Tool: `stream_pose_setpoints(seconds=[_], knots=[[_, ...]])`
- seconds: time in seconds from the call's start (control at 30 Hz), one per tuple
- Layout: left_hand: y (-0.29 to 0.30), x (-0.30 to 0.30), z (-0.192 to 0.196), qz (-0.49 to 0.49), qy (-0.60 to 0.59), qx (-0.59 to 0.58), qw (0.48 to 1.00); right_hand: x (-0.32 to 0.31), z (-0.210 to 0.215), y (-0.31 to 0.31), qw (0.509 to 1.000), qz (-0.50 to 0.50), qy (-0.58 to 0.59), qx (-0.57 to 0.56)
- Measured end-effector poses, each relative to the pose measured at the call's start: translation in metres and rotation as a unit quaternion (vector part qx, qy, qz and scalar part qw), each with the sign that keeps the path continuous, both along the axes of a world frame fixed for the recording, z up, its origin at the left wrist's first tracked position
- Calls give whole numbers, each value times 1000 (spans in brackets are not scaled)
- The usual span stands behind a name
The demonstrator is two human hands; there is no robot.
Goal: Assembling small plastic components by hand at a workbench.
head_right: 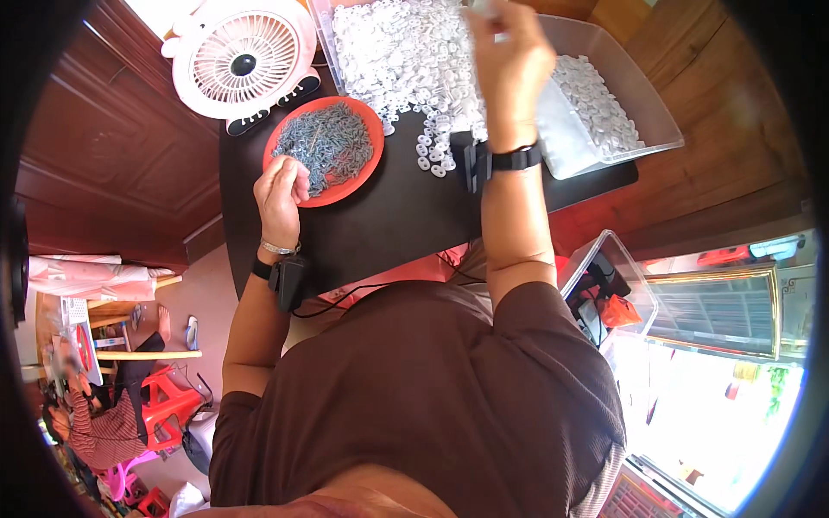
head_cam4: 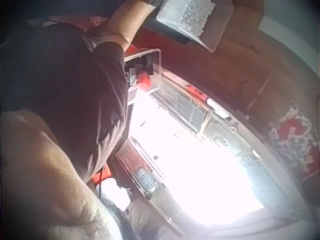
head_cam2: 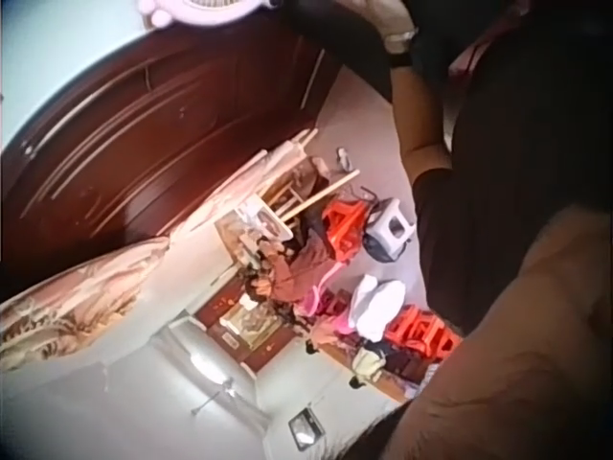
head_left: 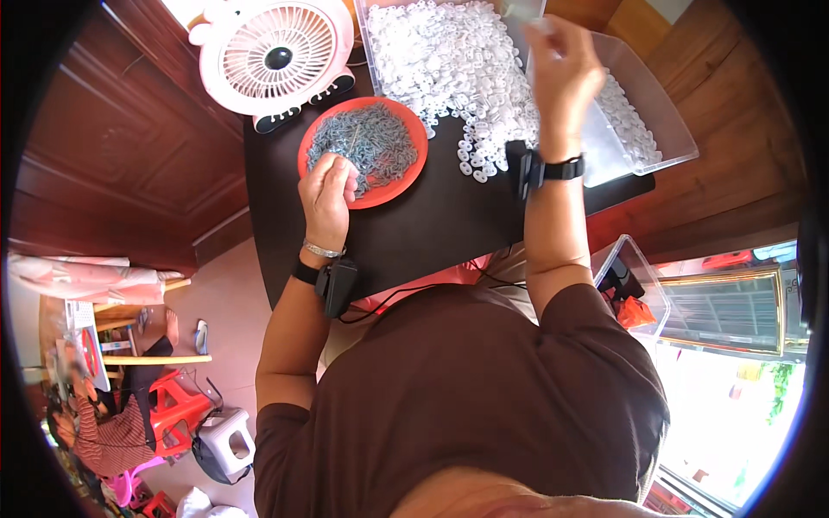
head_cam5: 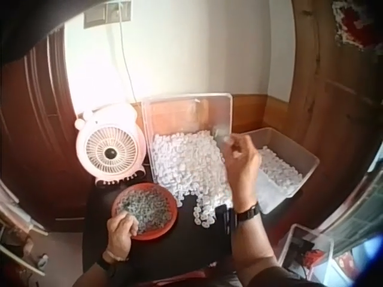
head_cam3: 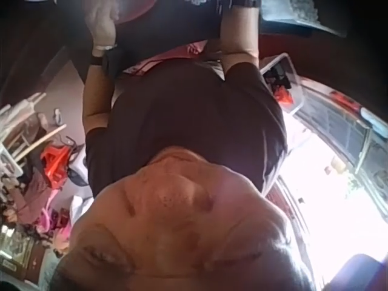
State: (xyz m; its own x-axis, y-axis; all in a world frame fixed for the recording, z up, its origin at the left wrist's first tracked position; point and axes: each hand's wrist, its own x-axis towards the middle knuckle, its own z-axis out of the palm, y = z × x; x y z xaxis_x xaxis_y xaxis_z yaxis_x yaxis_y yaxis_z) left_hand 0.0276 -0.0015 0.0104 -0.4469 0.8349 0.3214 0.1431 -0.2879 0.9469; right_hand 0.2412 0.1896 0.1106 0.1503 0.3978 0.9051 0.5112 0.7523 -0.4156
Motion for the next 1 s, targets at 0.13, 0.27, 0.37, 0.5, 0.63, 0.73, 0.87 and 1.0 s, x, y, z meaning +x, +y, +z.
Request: stream_pose_setpoints(seconds=[0.13,0.27,0.37,0.5,0.63,0.73,0.87,1.0], knots=[[-3,0,-1,-1,3,-8,1000,28,-3,26,955,-269,-64,105],[-2,-1,-2,-3,1,-15,1000,-5,-41,40,993,10,-120,11],[0,-2,-3,5,-4,-17,1000,-27,-63,34,875,253,-346,-227],[-1,-2,-1,2,1,-22,1000,-40,-87,35,785,284,-474,-281],[-1,-1,0,-5,1,-24,1000,-53,-99,31,798,257,-482,-255],[-1,-2,-1,-7,2,-25,1000,-62,-101,28,796,185,-525,-236],[-1,-3,-1,-8,2,-26,1000,-63,-108,32,806,140,-539,-201],[1,-4,-3,-5,0,-26,1000,-57,-108,38,837,144,-490,-196]])
